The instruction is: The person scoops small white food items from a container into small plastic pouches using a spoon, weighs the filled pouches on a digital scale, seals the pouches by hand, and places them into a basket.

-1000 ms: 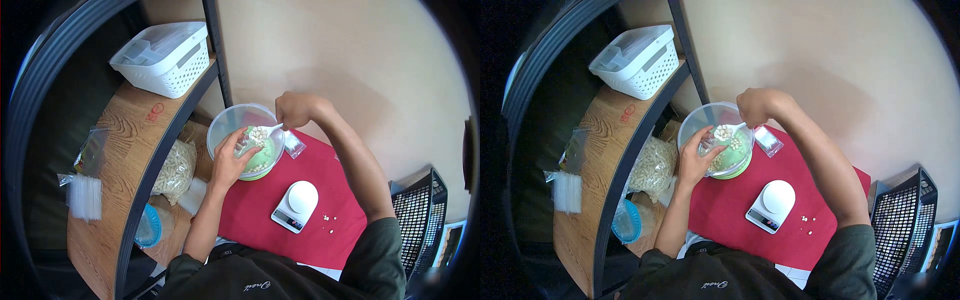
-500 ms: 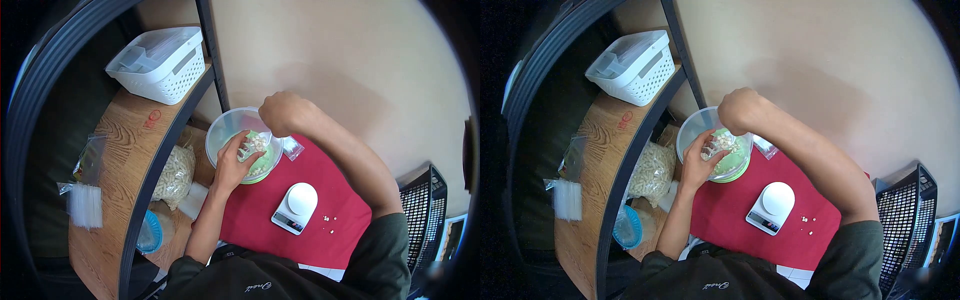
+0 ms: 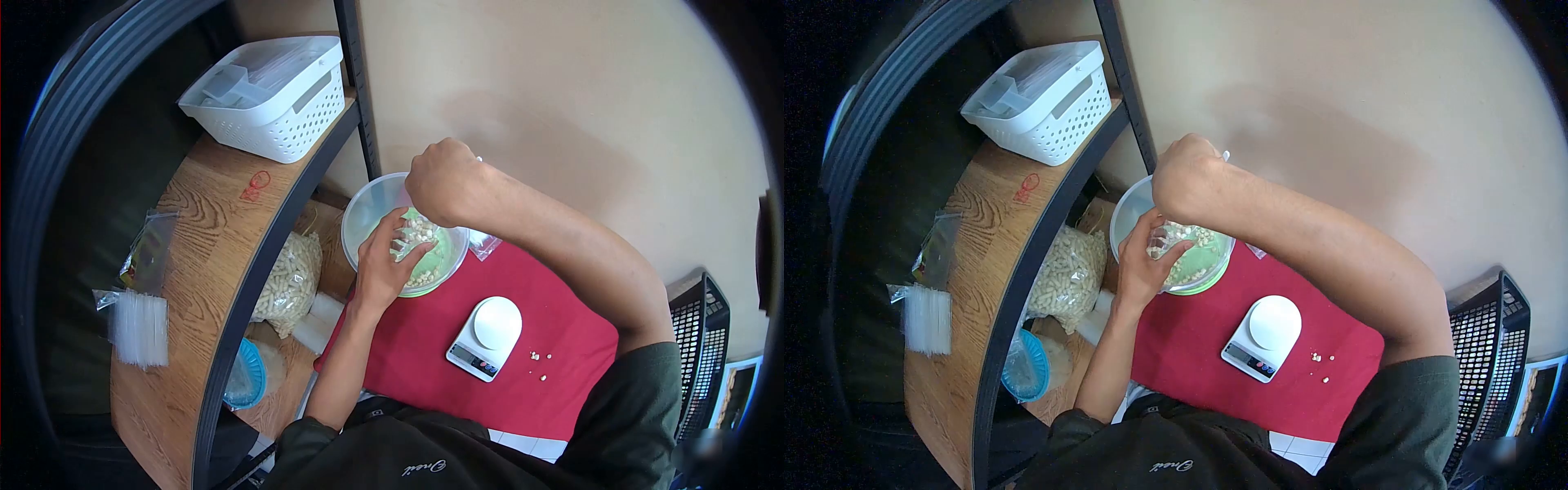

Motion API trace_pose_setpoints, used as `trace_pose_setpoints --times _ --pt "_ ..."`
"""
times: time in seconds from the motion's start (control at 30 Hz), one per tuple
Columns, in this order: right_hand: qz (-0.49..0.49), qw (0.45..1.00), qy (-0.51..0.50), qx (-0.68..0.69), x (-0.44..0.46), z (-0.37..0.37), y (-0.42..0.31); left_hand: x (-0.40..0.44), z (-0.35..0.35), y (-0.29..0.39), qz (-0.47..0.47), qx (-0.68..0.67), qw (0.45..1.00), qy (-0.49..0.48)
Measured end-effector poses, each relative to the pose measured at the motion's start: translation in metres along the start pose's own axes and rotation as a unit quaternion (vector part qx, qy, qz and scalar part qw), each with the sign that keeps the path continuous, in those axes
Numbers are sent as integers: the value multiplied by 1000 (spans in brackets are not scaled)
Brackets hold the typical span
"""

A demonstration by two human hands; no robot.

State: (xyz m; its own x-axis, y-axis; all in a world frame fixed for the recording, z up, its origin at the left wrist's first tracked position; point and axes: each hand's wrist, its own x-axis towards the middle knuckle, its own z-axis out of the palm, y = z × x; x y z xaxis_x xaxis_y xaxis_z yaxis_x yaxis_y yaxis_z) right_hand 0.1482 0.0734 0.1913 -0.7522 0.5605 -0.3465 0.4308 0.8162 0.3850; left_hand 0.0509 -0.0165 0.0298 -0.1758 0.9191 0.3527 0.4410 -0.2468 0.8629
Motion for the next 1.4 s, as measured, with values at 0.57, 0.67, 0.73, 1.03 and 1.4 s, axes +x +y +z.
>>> trace_pose_setpoints --times 0.57,0.67,0.73,1.03,1.4 --pt "-15 999 -25 -25 6 -14 -6 0 2 -5 -5 -8 1000 -5" --pt "2 999 -50 -13 7 -18 -9 0 3 -8 0 -15 1000 3" --pt "4 999 -52 -15 6 -22 -10 0 2 -7 13 -15 1000 10" --pt "-10 999 -49 -12 3 -30 -12 -1 -1 -2 -44 -77 996 9" --pt "52 996 70 8 -8 -20 12 3 -6 -26 36 -244 969 24"
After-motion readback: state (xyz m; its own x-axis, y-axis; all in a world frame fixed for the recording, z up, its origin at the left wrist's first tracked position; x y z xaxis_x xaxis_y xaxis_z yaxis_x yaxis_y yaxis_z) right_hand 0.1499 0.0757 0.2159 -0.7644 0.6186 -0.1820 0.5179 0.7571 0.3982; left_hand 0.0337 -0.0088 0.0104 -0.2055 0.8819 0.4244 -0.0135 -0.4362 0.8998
